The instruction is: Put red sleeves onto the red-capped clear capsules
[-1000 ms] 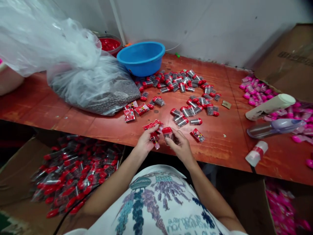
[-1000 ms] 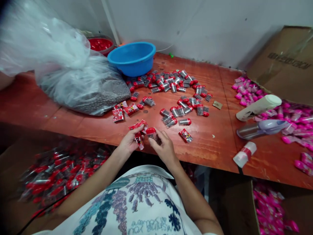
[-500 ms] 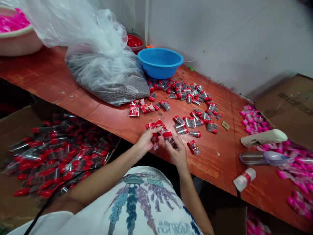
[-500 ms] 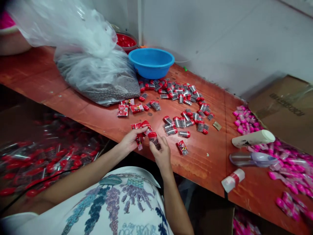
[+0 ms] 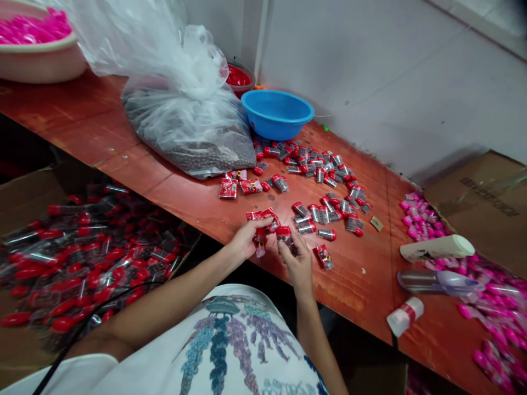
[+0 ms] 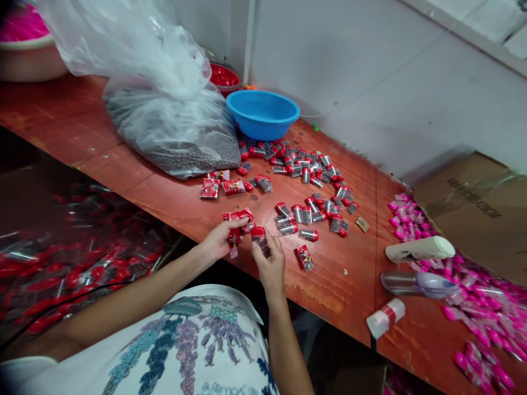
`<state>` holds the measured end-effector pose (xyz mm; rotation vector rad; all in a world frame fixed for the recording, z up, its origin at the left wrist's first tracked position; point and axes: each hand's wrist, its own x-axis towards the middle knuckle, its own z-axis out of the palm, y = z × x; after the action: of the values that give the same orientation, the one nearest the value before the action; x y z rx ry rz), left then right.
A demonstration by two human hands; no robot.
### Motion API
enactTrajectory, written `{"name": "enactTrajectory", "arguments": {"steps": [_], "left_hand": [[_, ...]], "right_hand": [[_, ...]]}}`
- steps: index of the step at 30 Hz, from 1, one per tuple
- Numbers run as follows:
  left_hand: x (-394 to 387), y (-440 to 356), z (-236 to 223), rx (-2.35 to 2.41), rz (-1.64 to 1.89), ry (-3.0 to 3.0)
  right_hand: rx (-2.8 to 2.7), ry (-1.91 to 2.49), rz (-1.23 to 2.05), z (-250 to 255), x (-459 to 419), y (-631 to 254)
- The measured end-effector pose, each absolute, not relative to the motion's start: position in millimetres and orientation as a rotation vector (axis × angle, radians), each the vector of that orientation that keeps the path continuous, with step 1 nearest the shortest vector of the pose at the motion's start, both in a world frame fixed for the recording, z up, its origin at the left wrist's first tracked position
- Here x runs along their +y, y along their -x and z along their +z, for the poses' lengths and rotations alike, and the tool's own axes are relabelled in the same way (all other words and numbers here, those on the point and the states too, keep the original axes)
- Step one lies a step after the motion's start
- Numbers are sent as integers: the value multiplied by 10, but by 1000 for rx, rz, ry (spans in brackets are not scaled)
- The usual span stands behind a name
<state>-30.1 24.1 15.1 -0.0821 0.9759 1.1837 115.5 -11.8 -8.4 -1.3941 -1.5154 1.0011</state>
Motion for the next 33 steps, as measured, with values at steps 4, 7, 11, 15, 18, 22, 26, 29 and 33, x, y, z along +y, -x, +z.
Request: {"name": "enactTrajectory", "arguments": {"steps": [4,7,11,15,18,22,26,29,33], "left_hand": [[239,313,164,963,1139,69],[245,319,161,973,1143,70],[239,308,146,996,1202,79],[214,293,109,973,1201,7],[212,310,98,973,1241,-19],[235,351,130,1014,1297,6],[241,365,162,1016,1293,28],[233,364,175,1029,1286,45],[237,375,177,1006,1285,52]], "right_hand": [[-1463,1401,1015,-62,-119,-1151],[-1480,1387,1001,-31,-121,-1145],[-1501,1328,1101,-26,-128,-1113],[-1231,1285,1284,-57,-143,-1050],[-1159,1270,1257,-75,-162,-1018],[-1171,1279,1190,-78,-188,-1006],[-1237,1295,1156,-55,-210,-997],[-1306,1299,1114,-34,-222,-987],[-1372,1297,1070,-28,-229,-982]]}}
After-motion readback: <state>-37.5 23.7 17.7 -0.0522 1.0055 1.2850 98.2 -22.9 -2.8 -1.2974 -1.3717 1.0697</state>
